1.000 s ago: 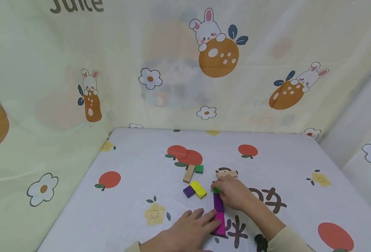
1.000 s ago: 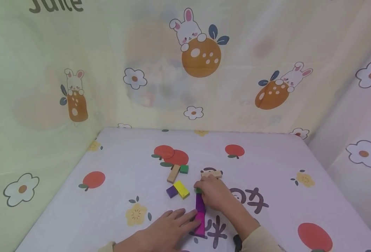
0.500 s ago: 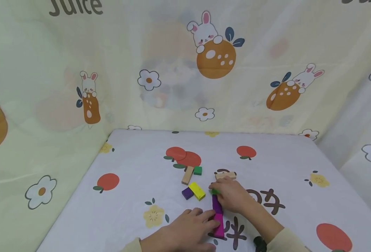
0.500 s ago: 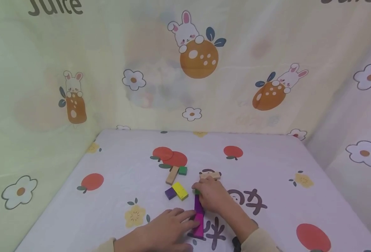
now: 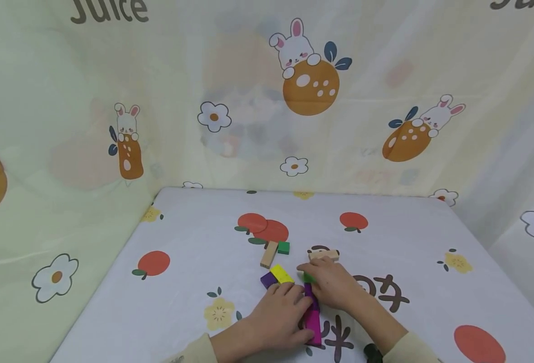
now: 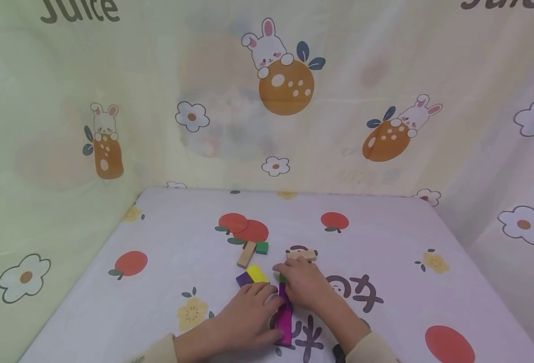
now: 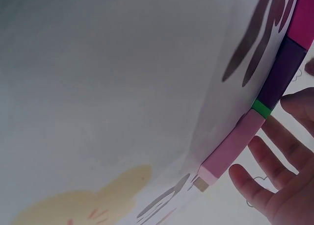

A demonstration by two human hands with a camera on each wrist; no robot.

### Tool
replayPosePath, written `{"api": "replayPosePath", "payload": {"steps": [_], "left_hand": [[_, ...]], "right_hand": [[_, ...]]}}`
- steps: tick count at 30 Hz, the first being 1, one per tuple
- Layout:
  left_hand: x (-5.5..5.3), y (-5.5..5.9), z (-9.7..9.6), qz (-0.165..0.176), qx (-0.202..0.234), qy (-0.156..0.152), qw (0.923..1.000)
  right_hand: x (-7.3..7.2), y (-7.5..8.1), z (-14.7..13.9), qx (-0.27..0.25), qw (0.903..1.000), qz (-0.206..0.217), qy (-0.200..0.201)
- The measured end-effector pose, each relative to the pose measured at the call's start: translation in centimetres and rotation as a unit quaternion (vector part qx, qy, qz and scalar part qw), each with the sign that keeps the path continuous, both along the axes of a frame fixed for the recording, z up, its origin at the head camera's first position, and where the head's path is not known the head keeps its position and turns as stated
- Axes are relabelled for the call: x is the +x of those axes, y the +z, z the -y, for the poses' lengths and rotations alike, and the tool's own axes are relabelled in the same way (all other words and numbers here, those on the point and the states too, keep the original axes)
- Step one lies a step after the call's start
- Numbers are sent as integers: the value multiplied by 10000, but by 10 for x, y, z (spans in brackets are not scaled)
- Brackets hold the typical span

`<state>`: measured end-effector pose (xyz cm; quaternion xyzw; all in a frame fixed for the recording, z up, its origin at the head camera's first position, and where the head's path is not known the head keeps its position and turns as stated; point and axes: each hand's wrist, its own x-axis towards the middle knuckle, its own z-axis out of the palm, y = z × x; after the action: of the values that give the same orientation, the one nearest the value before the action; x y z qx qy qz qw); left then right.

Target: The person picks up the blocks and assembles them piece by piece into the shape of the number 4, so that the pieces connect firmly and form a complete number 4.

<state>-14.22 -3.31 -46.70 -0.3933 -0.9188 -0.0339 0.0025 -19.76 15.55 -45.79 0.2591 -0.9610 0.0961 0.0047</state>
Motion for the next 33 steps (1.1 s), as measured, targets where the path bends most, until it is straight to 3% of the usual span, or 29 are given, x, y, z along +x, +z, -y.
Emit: {"api": "replayPosePath", "payload": {"steps": [3,14,28,33], "left_hand": [[-2,-2,-2,85,-60,188,9998],[-11,-5,-5,883,-452,537,9936],[-12,-3,-7,844,-610,614,9927],[-13,-4,-9,971,-617,610,9915]], "right_hand": [[0,-1,-1,-9,10000,-43,-25],[0,-1,-2,-72,10000,15,-23],[3,4,-3,-217,9994,208,-142],[2,3,-7,-262,9991,197,-273]]}}
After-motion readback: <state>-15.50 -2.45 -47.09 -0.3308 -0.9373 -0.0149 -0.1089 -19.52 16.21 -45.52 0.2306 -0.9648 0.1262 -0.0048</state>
